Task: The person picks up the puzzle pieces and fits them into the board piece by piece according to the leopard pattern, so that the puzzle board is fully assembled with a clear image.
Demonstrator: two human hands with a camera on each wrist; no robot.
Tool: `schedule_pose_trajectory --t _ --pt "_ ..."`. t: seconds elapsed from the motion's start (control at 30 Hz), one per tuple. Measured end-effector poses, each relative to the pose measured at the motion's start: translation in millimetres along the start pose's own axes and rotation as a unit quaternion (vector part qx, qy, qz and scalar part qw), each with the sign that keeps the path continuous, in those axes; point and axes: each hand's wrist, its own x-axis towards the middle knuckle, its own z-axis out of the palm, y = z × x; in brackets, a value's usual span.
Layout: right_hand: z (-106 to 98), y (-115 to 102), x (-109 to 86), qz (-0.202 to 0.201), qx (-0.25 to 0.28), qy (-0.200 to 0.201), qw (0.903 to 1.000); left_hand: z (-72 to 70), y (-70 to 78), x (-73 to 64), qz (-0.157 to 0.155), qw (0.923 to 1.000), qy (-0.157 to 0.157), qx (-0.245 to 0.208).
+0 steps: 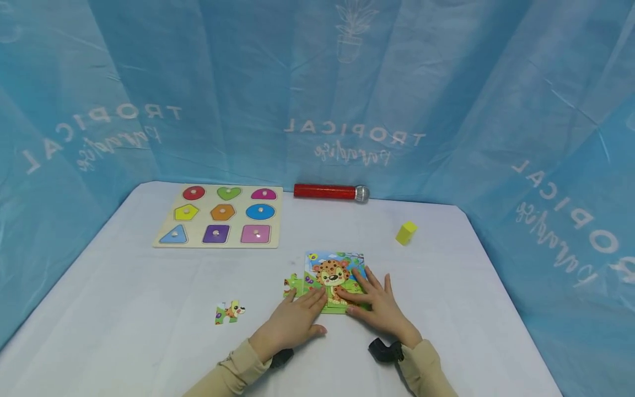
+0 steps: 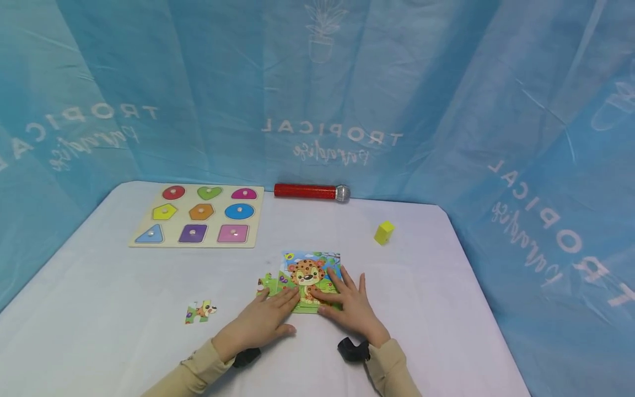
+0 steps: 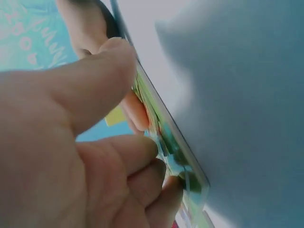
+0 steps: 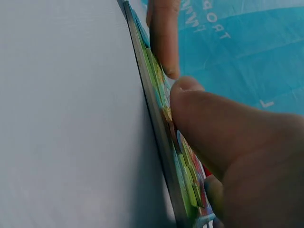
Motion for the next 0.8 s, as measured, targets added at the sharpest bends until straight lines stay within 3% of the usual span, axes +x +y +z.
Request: schedule_pose_trajectory --t 0.33,0.5,0.8 --pt "-2.9 -8.8 1.7 0.014 0.000 -0.010 0.9999 -9.1 4.9 -1.4 -0.013 0.9995 0.000 0.029" --pt "-4.4 -9.5 0.7 0.017 -0.006 0.000 0.9998 -11.8 6.9 0.3 -0.009 0.9997 -0.001 0.020" --pt "2.3 -10.3 1.6 0.023 0.026 0.012 0.9993 -5.0 -27.0 7.2 -0.011 0.9970 0.033 -0.069"
